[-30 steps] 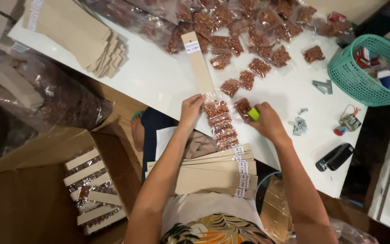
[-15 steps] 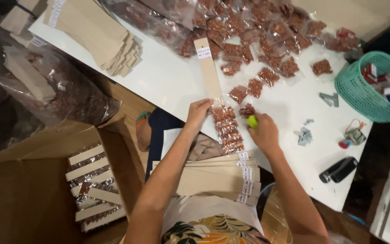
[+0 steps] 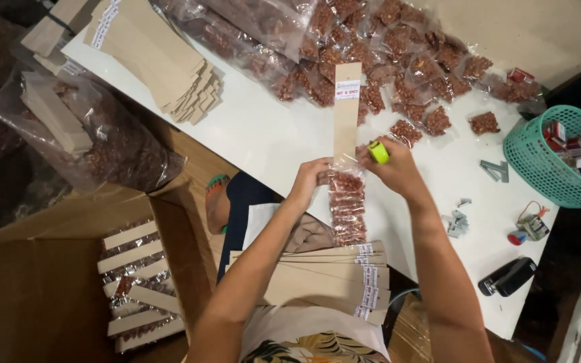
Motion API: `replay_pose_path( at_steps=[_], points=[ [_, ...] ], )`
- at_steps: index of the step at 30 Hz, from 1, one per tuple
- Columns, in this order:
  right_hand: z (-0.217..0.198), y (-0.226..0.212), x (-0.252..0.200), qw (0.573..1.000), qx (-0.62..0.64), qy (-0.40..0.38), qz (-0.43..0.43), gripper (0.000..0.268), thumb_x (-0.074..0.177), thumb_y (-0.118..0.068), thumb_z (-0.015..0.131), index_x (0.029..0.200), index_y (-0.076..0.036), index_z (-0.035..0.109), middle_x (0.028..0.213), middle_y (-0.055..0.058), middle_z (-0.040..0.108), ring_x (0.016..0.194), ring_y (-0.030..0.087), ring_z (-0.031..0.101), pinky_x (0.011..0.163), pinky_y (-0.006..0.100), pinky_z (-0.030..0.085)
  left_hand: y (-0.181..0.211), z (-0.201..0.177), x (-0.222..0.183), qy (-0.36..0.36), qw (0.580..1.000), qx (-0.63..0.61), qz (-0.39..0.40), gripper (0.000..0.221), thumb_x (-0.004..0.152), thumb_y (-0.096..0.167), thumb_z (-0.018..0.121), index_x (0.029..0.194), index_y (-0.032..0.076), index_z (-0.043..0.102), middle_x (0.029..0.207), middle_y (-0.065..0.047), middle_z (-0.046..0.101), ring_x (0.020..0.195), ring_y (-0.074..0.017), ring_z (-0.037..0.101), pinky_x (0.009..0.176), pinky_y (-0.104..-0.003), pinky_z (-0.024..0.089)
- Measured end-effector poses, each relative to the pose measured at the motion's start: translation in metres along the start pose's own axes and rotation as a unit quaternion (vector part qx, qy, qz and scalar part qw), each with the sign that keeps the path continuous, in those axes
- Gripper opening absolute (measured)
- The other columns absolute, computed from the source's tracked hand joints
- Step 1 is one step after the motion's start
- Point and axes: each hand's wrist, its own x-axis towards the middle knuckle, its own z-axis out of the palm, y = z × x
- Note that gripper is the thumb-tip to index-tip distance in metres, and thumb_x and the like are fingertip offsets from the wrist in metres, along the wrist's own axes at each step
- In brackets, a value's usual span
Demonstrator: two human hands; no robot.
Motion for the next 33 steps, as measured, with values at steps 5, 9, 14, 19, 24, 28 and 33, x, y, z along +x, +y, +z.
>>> replay_pose_path(
  at_steps=[5,9,14,19,24,28,33],
  points=[
    [0.017,0.019,0.012,0.993,0.093,0.044,0.064,0.027,0.072,-0.001,0.085,0.095,-0.007,0.074,0.085,0.008,0.073,0.075,0.016,0.068,0.069,0.030,0.054,0.022,0.008,-0.016,0.007,0.998,0.052,0.028,0.041,0.088,0.025,0.073,0.117,-0.004,0.074,0.092,-0.015,0.073,0.080,-0.0202,0.071,0.075,-0.039,0.063],
    [0.015,0.014,0.013,0.990,0.116,0.045,0.070,0.028,0.072,0.001,0.085,0.096,-0.005,0.072,0.081,0.007,0.072,0.069,0.013,0.067,0.061,0.026,0.055,0.041,0.025,-0.029,0.037,0.972,0.213,0.086,0.031,0.093,0.035,0.074,0.107,0.007,0.080,0.075,-0.009,0.076,0.076,-0.0132,0.069,0.069,-0.036,0.059],
    [-0.005,-0.053,-0.001,0.964,0.139,0.077,0.214,0.043,0.081,-0.032,0.091,0.102,-0.004,0.066,0.072,0.011,0.066,0.057,0.018,0.064,0.052,0.031,0.054,0.051,0.034,-0.040,0.044,0.956,0.256,0.133,0.028,0.096,0.034,0.073,0.101,0.008,0.081,0.078,-0.010,0.077,0.079,-0.0138,0.073,0.072,-0.035,0.058],
    [0.019,-0.045,0.023,0.828,0.350,0.379,0.218,0.043,0.097,-0.051,0.063,0.085,-0.010,0.061,0.066,0.005,0.066,0.053,0.013,0.068,0.050,0.026,0.055,0.086,0.059,-0.075,0.009,0.928,0.309,0.209,0.018,0.097,0.021,0.069,0.100,0.008,0.081,0.081,-0.016,0.077,0.084,-0.0324,0.076,0.072,-0.041,0.060],
    [0.035,-0.075,0.028,0.880,0.247,0.376,0.149,0.052,0.099,-0.059,0.059,0.096,-0.007,0.065,0.089,0.010,0.067,0.084,0.019,0.068,0.082,0.036,0.057,0.094,0.067,-0.081,-0.002,0.902,0.349,0.253,0.018,0.094,0.020,0.070,0.099,0.007,0.080,0.076,-0.017,0.075,0.083,-0.0376,0.075,0.068,-0.045,0.059],
    [0.041,-0.069,0.039,0.865,0.260,0.396,0.164,0.048,0.098,-0.055,0.059,0.086,-0.009,0.063,0.074,0.004,0.060,0.065,0.015,0.063,0.069,0.029,0.056,0.075,0.061,-0.066,0.006,0.895,0.372,0.245,0.018,0.094,0.024,0.069,0.097,0.011,0.081,0.068,-0.014,0.073,0.076,-0.0359,0.075,0.066,-0.043,0.059],
    [0.052,-0.028,0.059,0.843,0.249,0.417,0.230,0.049,0.089,-0.054,0.072,0.082,-0.006,0.065,0.072,0.007,0.063,0.065,0.018,0.061,0.065,0.031,0.051,0.068,0.058,-0.056,0.038,0.887,0.405,0.217,0.019,0.094,0.027,0.068,0.094,0.013,0.081,0.066,-0.013,0.072,0.073,-0.0357,0.074,0.067,-0.043,0.059]
  ],
)
